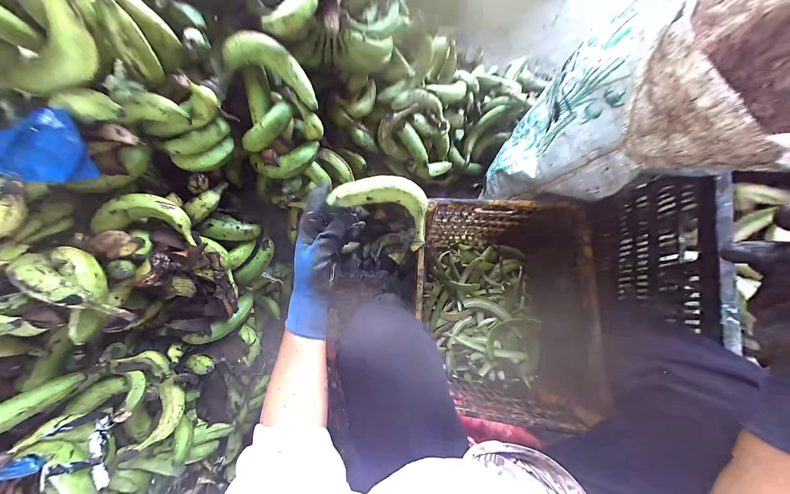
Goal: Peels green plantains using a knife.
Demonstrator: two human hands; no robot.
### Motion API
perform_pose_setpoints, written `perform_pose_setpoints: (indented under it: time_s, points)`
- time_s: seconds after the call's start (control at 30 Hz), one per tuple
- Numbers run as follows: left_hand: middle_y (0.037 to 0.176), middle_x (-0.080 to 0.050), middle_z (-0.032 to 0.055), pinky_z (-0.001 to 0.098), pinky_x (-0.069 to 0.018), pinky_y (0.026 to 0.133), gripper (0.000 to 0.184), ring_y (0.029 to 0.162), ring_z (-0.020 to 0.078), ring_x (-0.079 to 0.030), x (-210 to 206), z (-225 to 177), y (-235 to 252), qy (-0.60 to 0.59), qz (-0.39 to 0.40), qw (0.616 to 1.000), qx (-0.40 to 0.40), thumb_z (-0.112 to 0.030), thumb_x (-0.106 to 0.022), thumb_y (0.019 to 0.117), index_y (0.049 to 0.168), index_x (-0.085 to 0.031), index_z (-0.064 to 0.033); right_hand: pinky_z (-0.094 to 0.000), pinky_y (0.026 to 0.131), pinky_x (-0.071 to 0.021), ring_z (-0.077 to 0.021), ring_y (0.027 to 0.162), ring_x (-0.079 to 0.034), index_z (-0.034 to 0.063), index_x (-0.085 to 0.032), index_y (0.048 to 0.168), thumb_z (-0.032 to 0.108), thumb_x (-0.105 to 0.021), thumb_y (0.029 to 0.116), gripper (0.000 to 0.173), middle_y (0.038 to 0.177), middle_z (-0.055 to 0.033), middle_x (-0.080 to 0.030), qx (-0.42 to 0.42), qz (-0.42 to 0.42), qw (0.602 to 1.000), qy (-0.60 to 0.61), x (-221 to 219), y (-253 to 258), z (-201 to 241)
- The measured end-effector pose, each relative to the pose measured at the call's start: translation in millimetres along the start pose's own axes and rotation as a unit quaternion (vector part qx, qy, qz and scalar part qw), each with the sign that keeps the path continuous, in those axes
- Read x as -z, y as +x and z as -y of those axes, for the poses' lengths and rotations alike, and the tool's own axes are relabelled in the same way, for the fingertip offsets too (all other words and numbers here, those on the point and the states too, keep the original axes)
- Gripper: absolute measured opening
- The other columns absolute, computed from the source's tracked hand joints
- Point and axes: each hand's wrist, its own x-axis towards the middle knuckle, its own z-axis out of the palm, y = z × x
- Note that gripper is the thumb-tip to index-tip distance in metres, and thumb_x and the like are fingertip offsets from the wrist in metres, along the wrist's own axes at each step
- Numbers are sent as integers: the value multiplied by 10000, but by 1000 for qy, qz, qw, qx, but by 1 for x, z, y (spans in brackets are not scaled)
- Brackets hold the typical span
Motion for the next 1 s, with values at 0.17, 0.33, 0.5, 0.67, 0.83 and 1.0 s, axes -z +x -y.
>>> perform_pose_setpoints:
  time_s: [0.17,0.33,0.5,0.67,0.83,1.0]
  points:
    - [1309,-645,29,449,-586,864,664,1098,232,-664,-52,-27,3,-213,103,963,128,-732,-488,927,1424,-518,-293,-300,858,-610,-115,1050,-689,219,-568,1251,253,-377,1108,241,1234,61,-672,-17,33,990,134,-47,-20,22]
    - [1000,-655,27,328,-574,750,315,860,134,-649,-129,-60,17,-170,137,973,80,-425,-435,1078,1231,-591,-200,-347,790,-615,-149,938,-686,167,-497,1385,237,-436,1089,311,1154,5,-663,-142,45,974,172,-81,-86,-1]
    - [1234,-660,62,368,-586,870,429,1051,174,-665,-178,-79,5,-225,218,946,82,-411,-530,1025,1401,-534,-205,-359,700,-611,-152,807,-678,61,-498,1378,267,-414,1106,352,1011,-51,-663,-306,-22,948,87,-88,-145,-27]
    - [1348,-608,81,391,-580,912,512,1125,202,-649,-210,-85,-25,-181,193,961,83,-316,-530,1042,1529,-383,-258,-373,706,-623,-172,804,-688,46,-466,1394,262,-428,1106,362,993,-78,-662,-327,3,942,81,-88,-175,-33]
    - [1243,-664,53,338,-606,812,475,971,156,-694,-202,-64,-40,-71,104,983,131,-190,-564,1035,1490,-450,-265,-322,593,-618,-140,695,-687,28,-540,1286,325,-534,1046,382,960,-45,-700,-134,50,989,40,-89,-176,14]
    - [1227,-673,0,274,-596,772,529,953,100,-678,-185,-63,-56,55,136,987,62,-164,-636,1001,1491,-470,-273,-257,697,-605,-44,848,-675,230,-579,1345,394,-525,1057,335,1093,51,-701,224,104,969,-4,-85,-147,70]
